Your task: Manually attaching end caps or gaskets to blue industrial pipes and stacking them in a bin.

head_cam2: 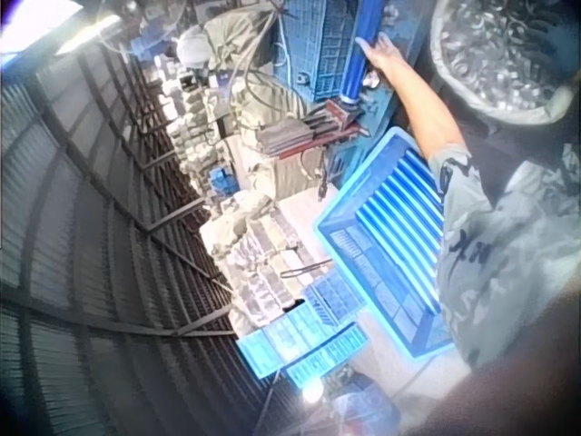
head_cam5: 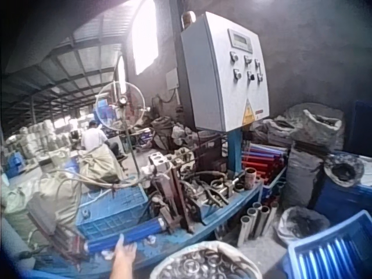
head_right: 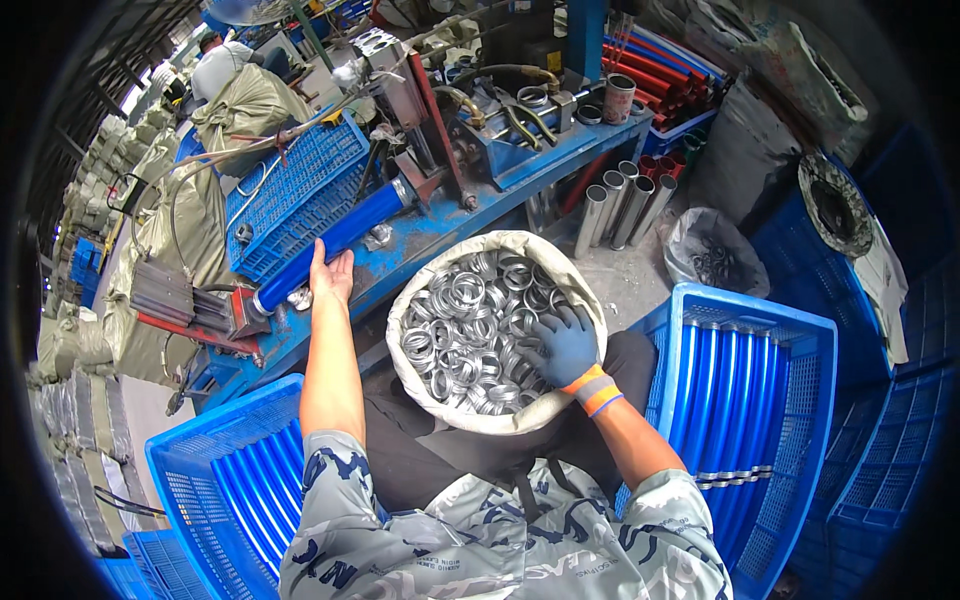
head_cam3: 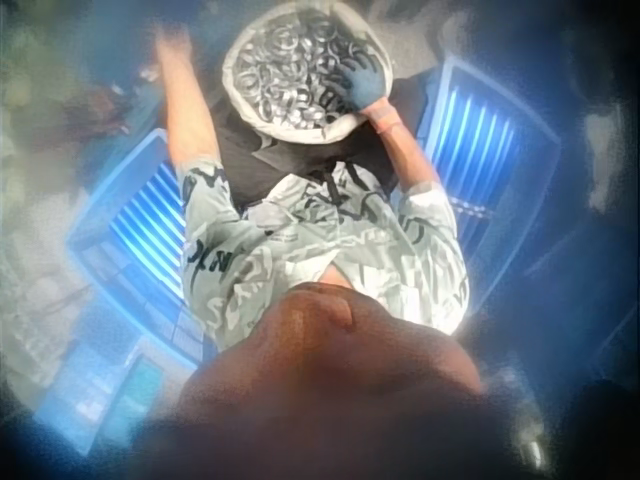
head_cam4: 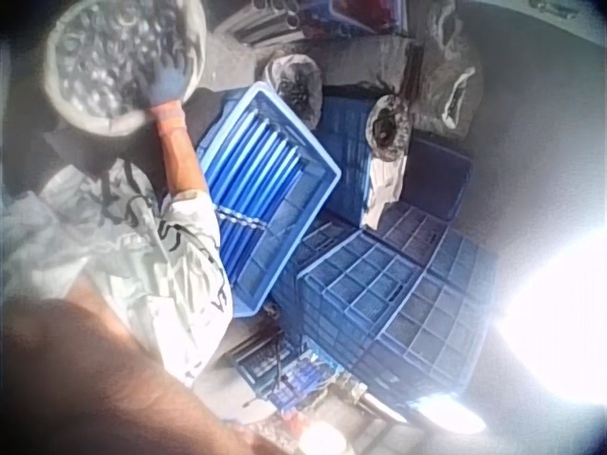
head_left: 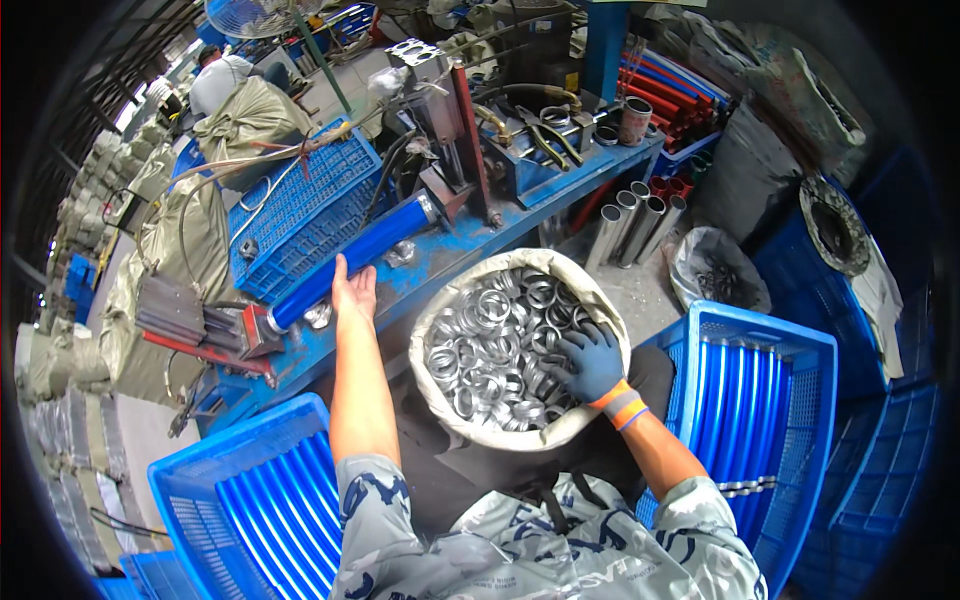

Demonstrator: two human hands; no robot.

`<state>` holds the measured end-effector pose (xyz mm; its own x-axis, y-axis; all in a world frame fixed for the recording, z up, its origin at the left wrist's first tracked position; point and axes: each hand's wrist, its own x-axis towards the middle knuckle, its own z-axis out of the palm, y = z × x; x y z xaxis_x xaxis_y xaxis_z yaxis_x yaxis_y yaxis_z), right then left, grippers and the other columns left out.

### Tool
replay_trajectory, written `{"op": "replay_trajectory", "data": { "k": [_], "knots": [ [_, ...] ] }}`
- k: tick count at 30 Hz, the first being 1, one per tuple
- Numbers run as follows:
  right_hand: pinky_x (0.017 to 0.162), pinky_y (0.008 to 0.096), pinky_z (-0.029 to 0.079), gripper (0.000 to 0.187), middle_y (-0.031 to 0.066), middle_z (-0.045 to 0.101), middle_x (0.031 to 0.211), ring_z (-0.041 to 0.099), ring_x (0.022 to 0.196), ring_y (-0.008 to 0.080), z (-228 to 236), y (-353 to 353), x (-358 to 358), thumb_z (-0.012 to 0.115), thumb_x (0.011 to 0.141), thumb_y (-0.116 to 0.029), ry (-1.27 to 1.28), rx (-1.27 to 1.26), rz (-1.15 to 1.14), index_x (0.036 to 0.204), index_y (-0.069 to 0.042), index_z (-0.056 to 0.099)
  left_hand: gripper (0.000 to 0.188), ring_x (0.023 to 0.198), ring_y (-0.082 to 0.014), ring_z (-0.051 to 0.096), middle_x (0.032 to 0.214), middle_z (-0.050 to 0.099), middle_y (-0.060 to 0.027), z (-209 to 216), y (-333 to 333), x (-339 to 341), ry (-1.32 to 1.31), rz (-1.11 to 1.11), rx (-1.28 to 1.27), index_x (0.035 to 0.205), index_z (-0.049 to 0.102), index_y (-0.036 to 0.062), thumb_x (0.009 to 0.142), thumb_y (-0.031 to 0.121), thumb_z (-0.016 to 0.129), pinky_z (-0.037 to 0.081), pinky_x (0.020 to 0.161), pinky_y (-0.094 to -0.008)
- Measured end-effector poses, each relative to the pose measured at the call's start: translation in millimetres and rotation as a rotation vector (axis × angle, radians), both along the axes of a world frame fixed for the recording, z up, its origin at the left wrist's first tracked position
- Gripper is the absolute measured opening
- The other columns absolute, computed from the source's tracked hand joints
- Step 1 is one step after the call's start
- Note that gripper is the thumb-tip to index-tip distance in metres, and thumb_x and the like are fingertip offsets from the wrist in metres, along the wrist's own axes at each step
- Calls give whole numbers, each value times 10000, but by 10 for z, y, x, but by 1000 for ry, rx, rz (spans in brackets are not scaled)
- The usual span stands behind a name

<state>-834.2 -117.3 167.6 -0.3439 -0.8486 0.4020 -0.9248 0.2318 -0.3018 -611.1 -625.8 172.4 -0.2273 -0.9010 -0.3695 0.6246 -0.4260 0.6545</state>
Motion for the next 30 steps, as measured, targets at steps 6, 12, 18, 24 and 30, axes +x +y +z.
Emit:
{"op": "replay_trajectory", "data": {
  "k": [6,12,18,24,30],
  "knots": [
    [1216,599,416,483,84,766,1229,626,1322,401,-19,-21,-20,868,875,-502,-27,19,-26,1224,-171,824,870,1427,-378,636,1499,664,-229,265,65,16,-86,-21,40,1535,571,-1,961,578,874,524,1177,-503],
    [1222,603,419,467,89,761,1205,633,1289,404,-33,105,-123,888,837,-442,-56,7,-30,1196,-152,821,931,1459,-356,624,1543,652,-215,678,349,132,85,-69,-9,1553,525,-45,939,564,869,478,1217,-513],
    [1224,586,432,456,83,761,1223,635,1305,387,-50,69,-83,882,839,-422,-56,-34,-36,1197,-146,820,891,1427,-358,626,1529,642,-218,606,245,148,9,-42,-105,1532,556,-10,937,564,888,489,1222,-523],
    [1225,586,430,434,82,761,1226,636,1300,381,-13,26,-40,880,840,-411,-50,-1,-25,1188,-159,819,900,1407,-365,657,1510,667,-250,154,91,-87,-170,9,-57,1568,579,40,942,606,893,513,1201,-505],
    [1231,593,423,507,95,766,1298,627,1366,412,-108,-21,-16,893,822,-414,-48,4,-33,1250,-153,821,1095,1468,-462,612,1570,595,-333,46,-114,-122,-230,-8,66,1642,449,-19,925,698,861,440,1284,-575]
  ]
}}
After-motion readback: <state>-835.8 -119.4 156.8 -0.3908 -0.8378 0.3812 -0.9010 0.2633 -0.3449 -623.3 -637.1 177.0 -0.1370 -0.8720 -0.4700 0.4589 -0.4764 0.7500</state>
